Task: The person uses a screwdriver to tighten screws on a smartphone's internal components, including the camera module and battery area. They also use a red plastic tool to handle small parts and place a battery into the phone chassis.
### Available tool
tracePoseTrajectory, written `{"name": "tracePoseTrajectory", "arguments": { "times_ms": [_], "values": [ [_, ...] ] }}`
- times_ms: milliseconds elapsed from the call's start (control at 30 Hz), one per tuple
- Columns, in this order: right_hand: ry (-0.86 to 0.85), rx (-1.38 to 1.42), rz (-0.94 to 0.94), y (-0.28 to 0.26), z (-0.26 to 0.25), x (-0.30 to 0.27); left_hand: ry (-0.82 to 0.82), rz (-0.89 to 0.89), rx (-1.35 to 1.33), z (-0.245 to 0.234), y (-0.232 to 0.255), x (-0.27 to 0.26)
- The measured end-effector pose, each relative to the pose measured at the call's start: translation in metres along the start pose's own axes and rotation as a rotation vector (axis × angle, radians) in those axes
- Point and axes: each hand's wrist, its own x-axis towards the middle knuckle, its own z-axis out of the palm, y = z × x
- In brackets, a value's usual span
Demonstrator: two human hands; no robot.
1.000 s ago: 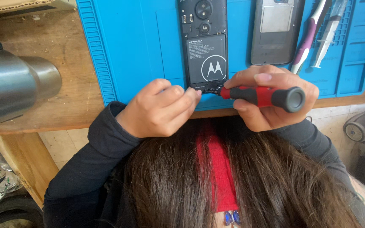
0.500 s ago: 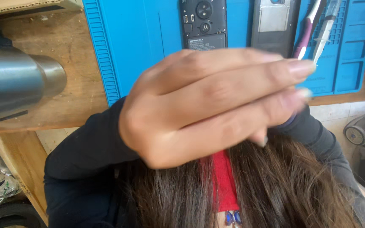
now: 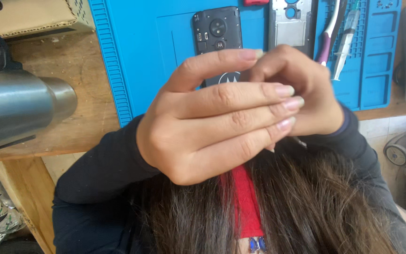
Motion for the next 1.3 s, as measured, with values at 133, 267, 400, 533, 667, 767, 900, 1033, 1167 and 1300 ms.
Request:
{"name": "tracePoseTrajectory", "arguments": {
  "times_ms": [133,267,400,533,667,767,900,1033,1167,1300],
  "values": [
    [-0.113,0.048,0.045,-0.009,-0.001,0.006,0.001,0.041,-0.081,-0.001,-0.006,-0.001],
    [-0.199,-0.074,-0.019,-0.013,-0.004,0.015,-0.018,0.015,-0.059,-0.010,-0.008,-0.001],
    [0.038,-0.126,0.048,-0.016,0.008,0.020,-0.051,-0.034,-0.045,-0.012,-0.009,-0.002],
    [-0.107,-0.051,-0.032,-0.015,0.004,0.025,-0.110,-0.074,-0.067,-0.010,-0.007,-0.004],
    [-0.227,-0.062,-0.164,-0.008,-0.003,0.022,-0.033,0.057,-0.018,-0.010,-0.012,-0.002],
    [-0.122,-0.100,-0.188,-0.011,0.004,0.018,-0.031,0.048,-0.063,-0.005,-0.009,-0.001],
    [-0.049,-0.413,0.042,0.000,0.009,0.006,-0.031,0.022,-0.153,0.006,-0.007,-0.006],
    [-0.310,-0.096,-0.202,0.007,-0.009,0.007,0.005,0.053,-0.102,0.003,-0.008,-0.004],
    [-0.090,-0.277,-0.189,-0.010,0.005,0.010,-0.020,0.053,-0.118,0.007,-0.007,-0.008],
    [0.046,-0.335,-0.085,0.007,0.010,-0.003,-0.020,0.030,-0.143,0.008,-0.007,-0.007]
  ]
}}
